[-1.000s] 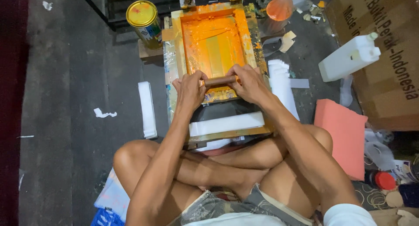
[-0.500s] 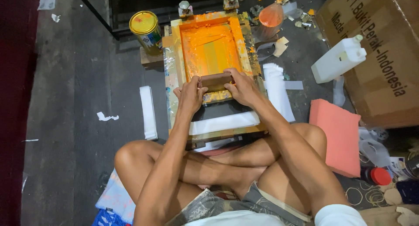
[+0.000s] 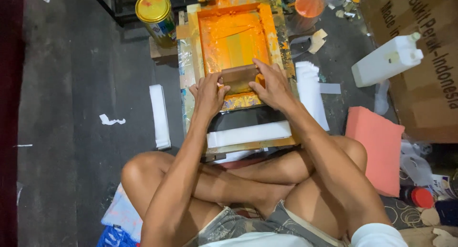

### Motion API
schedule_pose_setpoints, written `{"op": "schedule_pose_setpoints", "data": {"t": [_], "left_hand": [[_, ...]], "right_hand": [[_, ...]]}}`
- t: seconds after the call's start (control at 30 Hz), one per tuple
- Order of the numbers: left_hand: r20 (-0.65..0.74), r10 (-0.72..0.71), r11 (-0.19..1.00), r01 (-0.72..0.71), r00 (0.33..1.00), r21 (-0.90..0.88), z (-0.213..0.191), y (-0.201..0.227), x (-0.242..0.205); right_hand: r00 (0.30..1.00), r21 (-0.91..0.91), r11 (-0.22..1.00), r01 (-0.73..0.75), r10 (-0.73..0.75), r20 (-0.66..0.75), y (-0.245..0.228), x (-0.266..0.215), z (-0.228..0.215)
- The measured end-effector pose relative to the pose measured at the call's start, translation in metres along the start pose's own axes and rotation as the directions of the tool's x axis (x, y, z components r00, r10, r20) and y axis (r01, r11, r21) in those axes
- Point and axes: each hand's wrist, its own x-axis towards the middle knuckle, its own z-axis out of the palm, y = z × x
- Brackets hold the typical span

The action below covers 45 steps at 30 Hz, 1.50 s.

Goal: The person sits cross-legged on the floor and uses a squeegee to spread orange ink across a screen printing frame. They then place a white strip of material onto the frame and press it down to transfer the ink. This process is repeated multiple times.

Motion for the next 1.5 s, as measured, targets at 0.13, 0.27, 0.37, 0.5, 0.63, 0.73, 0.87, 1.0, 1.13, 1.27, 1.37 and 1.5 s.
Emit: {"op": "schedule_pose_setpoints", "data": {"t": [0.13, 0.27, 0.37, 0.5, 0.63, 0.73, 0.87, 1.0, 1.13, 1.27, 1.37, 1.5], "left_hand": [[0.039, -0.021, 1.000, 0.021, 0.999, -0.009, -0.004, -0.004, 0.020], [0.020, 0.023, 0.999, -0.023, 1.000, -0.022, -0.007, -0.007, 0.044], [-0.004, 0.039, 0.999, -0.039, 0.999, -0.030, -0.011, -0.002, 0.062], [-0.052, -0.003, 0.998, 0.000, 0.999, -0.060, -0.013, 0.001, 0.085], [-0.138, 0.047, 0.990, -0.064, 0.989, -0.123, -0.015, 0.002, 0.100], [-0.164, 0.084, 0.992, -0.097, 0.983, -0.078, -0.014, -0.001, 0.101], [-0.105, 0.029, 0.999, -0.034, 0.994, -0.042, -0.011, -0.005, 0.092], [-0.078, 0.031, 0.999, -0.033, 0.997, -0.024, -0.011, -0.002, 0.074], [-0.078, 0.081, 0.996, -0.083, 0.994, -0.016, -0.013, 0.001, 0.048], [0.004, -0.011, 1.000, 0.011, 1.000, -0.019, -0.013, 0.002, 0.020], [0.023, 0.001, 1.000, -0.001, 1.000, -0.001, -0.016, 0.008, 0.000], [0.071, -0.001, 1.000, -0.001, 0.997, 0.021, -0.019, 0.013, -0.018]], "right_hand": [[0.998, -0.049, 0.998, -0.044, 0.047, 0.052, 0.014, 0.018, 0.003], [0.992, -0.079, 0.994, -0.075, 0.082, 0.098, 0.014, 0.045, -0.001], [0.971, -0.121, 0.978, -0.172, 0.188, 0.144, 0.016, 0.066, -0.001], [0.983, -0.115, 0.980, -0.164, 0.172, 0.064, 0.028, 0.089, 0.006], [0.995, -0.167, 0.986, 0.004, -0.020, -0.093, 0.032, 0.102, 0.009], [0.988, -0.181, 0.982, 0.059, -0.083, -0.129, 0.032, 0.106, 0.012], [1.000, -0.193, 0.981, -0.015, 0.012, -0.018, 0.039, 0.096, 0.019], [0.998, -0.214, 0.976, -0.047, 0.055, 0.034, 0.024, 0.078, 0.010], [0.988, -0.161, 0.982, -0.102, 0.119, 0.100, 0.004, 0.053, -0.006], [0.997, -0.066, 0.998, -0.024, 0.029, 0.071, -0.007, 0.024, -0.016], [0.993, -0.081, 0.996, -0.033, 0.042, 0.110, -0.017, 0.004, -0.023], [0.989, -0.042, 0.997, -0.062, 0.067, 0.133, -0.034, -0.012, -0.031]]}}
